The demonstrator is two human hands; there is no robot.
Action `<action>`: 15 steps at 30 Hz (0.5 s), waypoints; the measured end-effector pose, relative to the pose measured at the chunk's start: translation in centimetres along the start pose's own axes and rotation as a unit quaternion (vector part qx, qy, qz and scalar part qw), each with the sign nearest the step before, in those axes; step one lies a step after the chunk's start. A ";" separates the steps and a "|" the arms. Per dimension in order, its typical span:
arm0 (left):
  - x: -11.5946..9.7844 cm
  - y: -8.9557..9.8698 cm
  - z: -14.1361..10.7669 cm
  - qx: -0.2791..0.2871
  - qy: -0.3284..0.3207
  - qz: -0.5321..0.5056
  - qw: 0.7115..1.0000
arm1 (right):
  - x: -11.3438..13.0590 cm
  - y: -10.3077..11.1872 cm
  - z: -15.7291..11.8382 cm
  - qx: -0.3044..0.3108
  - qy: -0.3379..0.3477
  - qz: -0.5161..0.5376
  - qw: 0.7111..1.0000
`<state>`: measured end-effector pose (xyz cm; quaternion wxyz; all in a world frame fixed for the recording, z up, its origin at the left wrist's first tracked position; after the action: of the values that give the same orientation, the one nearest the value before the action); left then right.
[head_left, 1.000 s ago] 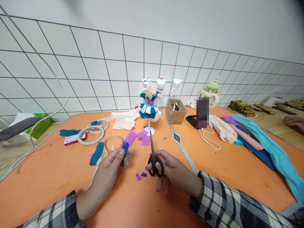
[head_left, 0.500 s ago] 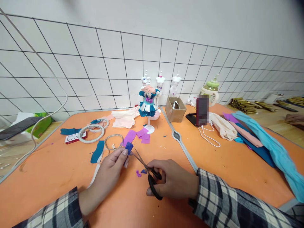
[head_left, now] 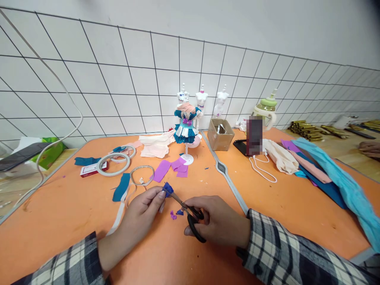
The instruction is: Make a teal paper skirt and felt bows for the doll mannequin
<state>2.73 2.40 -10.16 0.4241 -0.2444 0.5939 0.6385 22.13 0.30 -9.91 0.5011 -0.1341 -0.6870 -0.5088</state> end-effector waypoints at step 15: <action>0.3 -0.1 -0.1 0.010 0.008 -0.001 1.000 | -0.1 0.0 0.0 -0.027 -0.001 -0.023 0.999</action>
<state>2.62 2.41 -10.47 0.4226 -0.2460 0.6030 0.6303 22.15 0.35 -9.94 0.4849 -0.1318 -0.6765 -0.5384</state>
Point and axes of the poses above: each hand's wrist, its own z-axis towards the middle knuckle, its own y-axis out of the back of the hand, x = y × z, the point moved 4 cm from there along z, towards the middle knuckle
